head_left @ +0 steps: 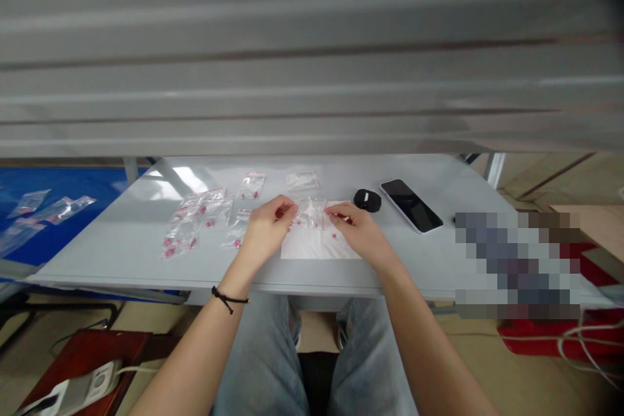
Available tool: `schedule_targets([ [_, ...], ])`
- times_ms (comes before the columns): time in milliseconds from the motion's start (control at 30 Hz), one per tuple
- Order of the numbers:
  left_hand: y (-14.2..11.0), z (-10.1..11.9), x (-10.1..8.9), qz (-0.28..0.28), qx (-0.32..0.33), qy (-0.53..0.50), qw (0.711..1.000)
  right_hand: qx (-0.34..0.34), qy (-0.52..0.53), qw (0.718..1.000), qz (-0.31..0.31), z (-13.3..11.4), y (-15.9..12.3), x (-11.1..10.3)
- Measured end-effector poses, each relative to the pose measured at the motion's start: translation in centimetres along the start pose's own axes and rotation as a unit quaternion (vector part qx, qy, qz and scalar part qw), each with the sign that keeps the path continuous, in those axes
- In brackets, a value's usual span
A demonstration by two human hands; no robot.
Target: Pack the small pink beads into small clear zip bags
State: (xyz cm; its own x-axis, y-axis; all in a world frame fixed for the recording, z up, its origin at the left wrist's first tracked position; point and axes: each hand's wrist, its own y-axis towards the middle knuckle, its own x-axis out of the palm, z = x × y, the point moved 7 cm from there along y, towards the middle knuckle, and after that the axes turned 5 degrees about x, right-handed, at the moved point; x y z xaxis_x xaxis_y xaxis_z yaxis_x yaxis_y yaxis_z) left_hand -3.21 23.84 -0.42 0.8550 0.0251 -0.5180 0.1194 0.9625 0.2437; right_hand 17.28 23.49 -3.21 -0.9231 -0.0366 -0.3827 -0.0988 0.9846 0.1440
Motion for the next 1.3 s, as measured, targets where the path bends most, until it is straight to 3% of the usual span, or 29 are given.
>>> schedule_targets([
  [400,1.6,1.7,0.9,-0.042,0.045,0.109,0.992,0.002,-0.062,0.998,-0.003,-0.1,0.4,0.3],
  [700,2.2,3.0,1.7,-0.033,0.091,0.171,0.980,0.095,-0.014,0.995,-0.026,1.3,1.4,0.8],
  [1100,1.9,3.0,0.8,-0.003,0.055,0.252,0.966,0.151,0.058,0.984,-0.071,1.9,1.8,1.0],
  [1300,1.7,2.0,1.2,0.003,0.025,0.210,0.977,0.174,0.106,0.975,-0.087,2.1,1.7,0.9],
])
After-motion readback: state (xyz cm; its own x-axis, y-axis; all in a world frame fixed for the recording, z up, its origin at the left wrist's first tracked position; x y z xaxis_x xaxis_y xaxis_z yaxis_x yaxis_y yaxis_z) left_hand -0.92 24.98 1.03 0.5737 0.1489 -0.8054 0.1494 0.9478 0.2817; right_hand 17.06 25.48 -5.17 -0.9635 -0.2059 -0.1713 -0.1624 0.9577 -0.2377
